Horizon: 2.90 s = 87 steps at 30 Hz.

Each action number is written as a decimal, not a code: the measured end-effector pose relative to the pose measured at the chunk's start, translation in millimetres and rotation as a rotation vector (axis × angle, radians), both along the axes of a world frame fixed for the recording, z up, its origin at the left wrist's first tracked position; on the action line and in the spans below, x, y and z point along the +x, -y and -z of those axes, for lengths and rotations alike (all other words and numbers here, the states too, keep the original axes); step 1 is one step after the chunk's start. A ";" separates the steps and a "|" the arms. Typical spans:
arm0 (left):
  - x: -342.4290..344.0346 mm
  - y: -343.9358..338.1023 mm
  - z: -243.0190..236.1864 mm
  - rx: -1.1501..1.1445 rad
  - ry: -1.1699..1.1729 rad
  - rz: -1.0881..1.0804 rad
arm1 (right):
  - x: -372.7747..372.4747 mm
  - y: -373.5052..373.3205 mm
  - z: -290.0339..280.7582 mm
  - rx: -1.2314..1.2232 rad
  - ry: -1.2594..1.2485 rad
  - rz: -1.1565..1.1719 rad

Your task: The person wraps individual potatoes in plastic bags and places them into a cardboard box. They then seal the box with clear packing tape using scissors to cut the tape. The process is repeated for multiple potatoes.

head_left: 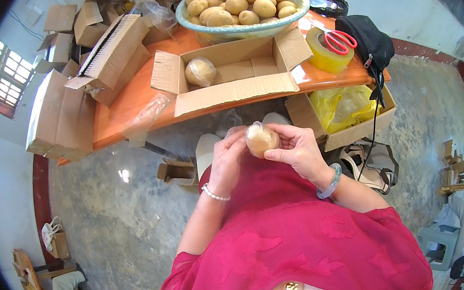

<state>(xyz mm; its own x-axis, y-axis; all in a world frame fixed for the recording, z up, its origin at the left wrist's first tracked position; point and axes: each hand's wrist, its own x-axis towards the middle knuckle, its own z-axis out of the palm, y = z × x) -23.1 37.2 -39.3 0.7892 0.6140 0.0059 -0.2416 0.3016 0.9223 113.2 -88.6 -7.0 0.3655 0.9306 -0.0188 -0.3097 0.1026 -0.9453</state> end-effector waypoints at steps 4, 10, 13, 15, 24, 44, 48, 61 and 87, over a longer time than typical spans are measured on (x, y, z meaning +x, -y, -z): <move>-2.0 3.7 -9.0 -0.194 -0.005 0.056 | -4.5 3.5 -2.4 0.084 -0.018 -0.010; -3.6 0.8 -5.3 -0.130 -0.083 0.023 | 3.5 0.4 7.5 0.060 0.496 0.058; -1.2 3.0 3.4 0.104 0.024 -0.071 | 8.1 -0.2 1.4 -0.034 0.333 0.000; 1.0 2.2 1.7 0.168 0.051 -0.079 | 10.2 1.2 2.0 -0.079 0.229 -0.030; 7.1 15.2 -2.3 0.360 -0.072 -0.224 | 13.0 2.4 -10.5 0.015 -0.088 -0.119; -15.9 -17.0 -128.5 1.537 -0.144 -0.516 | 66.5 -48.4 -147.8 0.207 0.386 -0.044; -19.7 -43.2 -123.2 1.710 -0.485 -0.527 | 86.9 -97.3 -151.0 -0.024 0.635 -0.077; -20.0 -73.3 -96.0 1.690 -0.496 -0.462 | 72.5 -193.9 -85.6 -0.583 0.630 -0.492; -18.4 -75.7 -93.3 1.642 -0.483 -0.437 | 79.9 -202.5 -75.9 -0.543 0.721 -0.632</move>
